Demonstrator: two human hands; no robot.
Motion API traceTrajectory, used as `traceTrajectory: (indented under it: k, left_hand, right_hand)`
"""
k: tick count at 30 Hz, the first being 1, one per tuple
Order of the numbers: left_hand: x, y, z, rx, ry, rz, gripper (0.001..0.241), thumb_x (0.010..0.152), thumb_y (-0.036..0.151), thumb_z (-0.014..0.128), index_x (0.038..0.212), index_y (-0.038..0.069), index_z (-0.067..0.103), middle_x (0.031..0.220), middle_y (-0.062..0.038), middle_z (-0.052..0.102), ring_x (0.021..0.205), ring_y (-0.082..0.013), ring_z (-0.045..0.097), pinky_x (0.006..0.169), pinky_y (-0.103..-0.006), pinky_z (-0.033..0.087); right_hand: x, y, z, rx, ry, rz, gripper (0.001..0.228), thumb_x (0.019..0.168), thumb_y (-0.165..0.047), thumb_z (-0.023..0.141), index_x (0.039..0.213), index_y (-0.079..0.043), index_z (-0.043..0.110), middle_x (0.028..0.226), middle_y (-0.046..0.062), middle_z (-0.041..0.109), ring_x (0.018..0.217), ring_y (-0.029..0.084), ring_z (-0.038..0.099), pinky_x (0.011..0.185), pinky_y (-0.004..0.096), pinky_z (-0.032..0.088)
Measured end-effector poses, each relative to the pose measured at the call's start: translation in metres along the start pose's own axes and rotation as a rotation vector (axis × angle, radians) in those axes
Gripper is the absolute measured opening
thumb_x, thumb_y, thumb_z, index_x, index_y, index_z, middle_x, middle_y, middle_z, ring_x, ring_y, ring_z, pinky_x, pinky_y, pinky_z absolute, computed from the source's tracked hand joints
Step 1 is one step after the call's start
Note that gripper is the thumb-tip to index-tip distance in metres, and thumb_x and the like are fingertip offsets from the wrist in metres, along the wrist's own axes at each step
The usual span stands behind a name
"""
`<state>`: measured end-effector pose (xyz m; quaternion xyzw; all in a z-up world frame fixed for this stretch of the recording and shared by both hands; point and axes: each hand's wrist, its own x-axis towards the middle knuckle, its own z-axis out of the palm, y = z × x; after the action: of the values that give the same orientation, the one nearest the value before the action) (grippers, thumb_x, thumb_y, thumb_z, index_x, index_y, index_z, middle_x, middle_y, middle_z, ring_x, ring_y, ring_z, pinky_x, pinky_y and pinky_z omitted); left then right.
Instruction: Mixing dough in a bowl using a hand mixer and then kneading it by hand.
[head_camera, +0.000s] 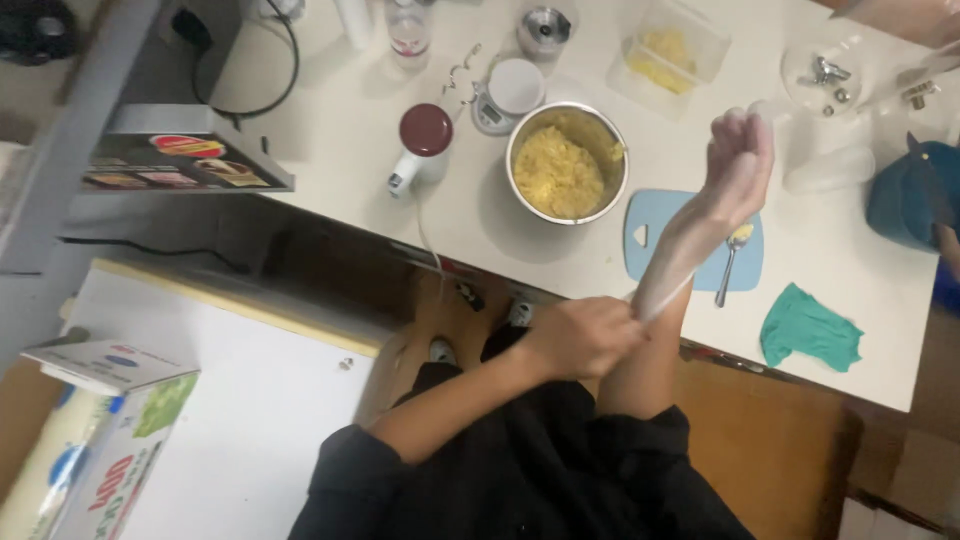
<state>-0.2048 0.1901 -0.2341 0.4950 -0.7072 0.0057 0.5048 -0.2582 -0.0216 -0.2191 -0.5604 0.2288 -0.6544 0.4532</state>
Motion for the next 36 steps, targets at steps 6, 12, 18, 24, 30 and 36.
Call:
traceTrajectory:
  k: [6,12,18,24,30,36]
  left_hand:
    - [-0.090,-0.172,0.099,-0.276,0.401,-1.166,0.028,0.106,0.028,0.056,0.108,0.001,0.062,0.099,-0.015,0.070,0.092,-0.0294,0.070,0.082,-0.0414,0.056]
    - [-0.026,-0.296,0.108,-0.187,0.655,-1.327,0.047,0.102,0.030,0.060,0.135,-0.001,0.047,0.111,-0.014,0.065,0.099,-0.0240,0.066,0.087,-0.0379,0.052]
    - [-0.068,-0.306,0.156,-0.429,0.661,-1.182,0.028,0.108,0.023,0.057,0.121,-0.001,0.054,0.103,-0.009,0.064,0.091,-0.0162,0.061,0.081,-0.0318,0.052]
    - [-0.049,-0.270,0.154,-0.428,0.555,-1.076,0.023,0.110,0.022,0.054,0.120,0.002,0.050,0.095,-0.007,0.062,0.084,-0.0131,0.057,0.075,-0.0297,0.050]
    - [-0.053,-0.273,0.135,-0.552,0.528,-1.200,0.023,0.109,0.025,0.050,0.122,0.006,0.048,0.096,-0.007,0.064,0.075,-0.0106,0.061,0.058,-0.0261,0.052]
    - [-0.033,-0.279,0.103,-0.721,0.478,-1.333,0.022,0.108,0.026,0.045,0.121,0.008,0.043,0.104,-0.003,0.062,0.083,-0.0095,0.067,0.062,-0.0284,0.062]
  right_hand:
    - [-0.004,0.219,-0.076,0.259,-0.330,0.797,0.034,0.115,-0.038,0.053,0.107,-0.006,0.063,0.096,0.004,0.062,0.083,0.013,0.053,0.072,0.030,0.044]
    - [-0.010,0.237,-0.088,-0.081,-0.284,0.780,0.034,0.105,-0.026,0.060,0.131,-0.005,0.065,0.117,0.002,0.065,0.106,0.017,0.057,0.092,0.031,0.047]
    - [0.068,0.225,-0.084,-0.806,-0.660,0.326,0.075,0.080,-0.008,0.079,0.149,-0.006,0.048,0.143,0.018,0.055,0.120,0.033,0.062,0.098,0.040,0.055]
    - [0.068,0.250,-0.065,-0.978,-0.792,0.242,0.090,0.081,-0.008,0.081,0.158,-0.017,0.036,0.127,0.017,0.065,0.109,0.036,0.067,0.092,0.045,0.055]
    - [0.068,0.240,-0.059,-1.033,-0.772,0.065,0.054,0.095,-0.012,0.070,0.145,-0.022,0.054,0.124,0.012,0.071,0.098,0.034,0.072,0.086,0.045,0.058]
    - [0.064,0.220,-0.050,-1.024,-0.678,0.108,0.031,0.100,-0.017,0.070,0.131,-0.020,0.067,0.123,0.010,0.073,0.099,0.031,0.075,0.084,0.042,0.061]
